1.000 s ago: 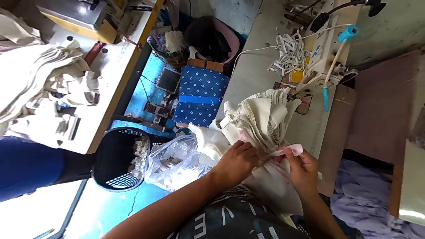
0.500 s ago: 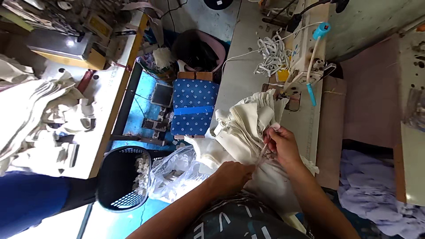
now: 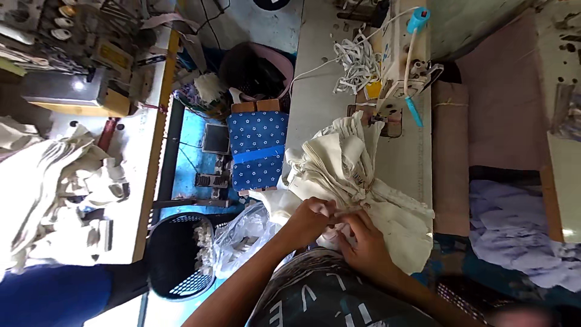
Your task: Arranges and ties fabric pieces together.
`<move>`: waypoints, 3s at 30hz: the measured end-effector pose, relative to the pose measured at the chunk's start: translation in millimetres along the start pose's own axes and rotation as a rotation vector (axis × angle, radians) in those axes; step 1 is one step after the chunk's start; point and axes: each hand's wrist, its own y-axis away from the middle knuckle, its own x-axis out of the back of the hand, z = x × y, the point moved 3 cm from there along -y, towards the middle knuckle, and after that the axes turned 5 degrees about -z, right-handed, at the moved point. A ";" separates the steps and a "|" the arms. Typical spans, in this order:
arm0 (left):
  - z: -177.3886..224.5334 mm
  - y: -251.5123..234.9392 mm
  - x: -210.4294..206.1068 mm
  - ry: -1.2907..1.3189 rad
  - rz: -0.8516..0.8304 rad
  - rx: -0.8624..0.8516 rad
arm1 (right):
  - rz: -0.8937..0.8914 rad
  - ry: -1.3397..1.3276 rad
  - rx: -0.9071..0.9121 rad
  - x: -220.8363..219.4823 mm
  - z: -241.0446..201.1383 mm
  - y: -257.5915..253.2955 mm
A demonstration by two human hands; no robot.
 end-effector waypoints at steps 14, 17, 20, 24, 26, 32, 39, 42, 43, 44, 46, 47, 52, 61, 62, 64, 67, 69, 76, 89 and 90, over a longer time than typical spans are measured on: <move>-17.7 -4.3 -26.0 0.238 -0.062 -0.439 | -0.326 -0.204 0.175 61.7 -11.5 -38.4; -15.1 -1.3 -24.4 0.126 -0.024 -0.463 | -0.237 -0.221 0.239 60.6 13.5 -69.2; -9.7 2.6 -23.3 -0.042 0.062 -0.494 | -0.307 -0.300 0.073 40.3 39.6 -84.1; -15.9 1.2 -27.9 -0.351 0.234 -0.529 | -0.419 -0.279 -0.119 22.6 50.9 -83.1; -17.4 -1.7 -30.2 -0.425 0.344 -0.588 | -0.441 -0.228 -0.130 18.4 47.0 -83.4; -9.8 -4.7 -28.1 -0.591 0.577 -0.754 | -0.426 -0.209 -0.165 14.6 47.8 -86.7; -9.0 -1.4 -34.9 -0.870 0.755 -0.912 | -0.513 -0.175 -0.248 15.2 42.7 -91.1; -11.7 -1.7 -35.9 -0.866 0.768 -0.928 | -0.536 -0.176 -0.259 14.6 42.4 -91.6; -12.5 -1.6 -36.1 -0.871 0.770 -0.932 | -0.541 -0.175 -0.257 14.5 42.5 -92.3; -13.0 -1.2 -36.3 -0.873 0.772 -0.934 | -0.549 -0.175 -0.259 14.6 42.6 -92.9; -12.6 0.2 -36.6 -0.873 0.774 -0.937 | -0.561 -0.171 -0.265 15.1 43.0 -93.8; -11.6 1.2 -36.6 -0.874 0.776 -0.940 | -0.565 -0.169 -0.269 15.2 43.3 -94.1; -9.5 4.2 -34.7 -0.881 0.742 -0.905 | -0.593 -0.198 -0.290 13.1 45.8 -97.5; -12.6 6.9 -33.1 0.867 -0.060 0.105 | -0.091 -0.314 0.009 38.5 40.9 -47.0; -14.1 8.4 -33.1 0.914 -0.069 0.116 | -0.114 -0.229 0.073 37.1 33.5 -34.6; -14.1 11.1 -34.0 0.879 -0.052 0.123 | -0.108 -0.046 0.171 29.4 24.6 -13.9; -10.2 9.3 -33.5 0.753 0.010 0.037 | 0.020 0.214 0.252 28.1 21.6 -8.5; -8.6 11.3 -32.6 0.631 0.080 -0.046 | -0.064 0.220 0.203 36.6 16.7 -9.9; -21.4 -2.0 -29.0 0.509 0.197 -0.142 | -0.710 -0.094 -0.285 70.8 22.3 -26.4; -20.4 17.6 -15.5 0.364 -0.069 -0.113 | -0.684 0.429 0.001 66.3 -11.3 2.0; -18.2 14.5 -20.3 0.450 -0.076 -0.150 | -0.614 0.454 0.110 58.0 -16.7 4.6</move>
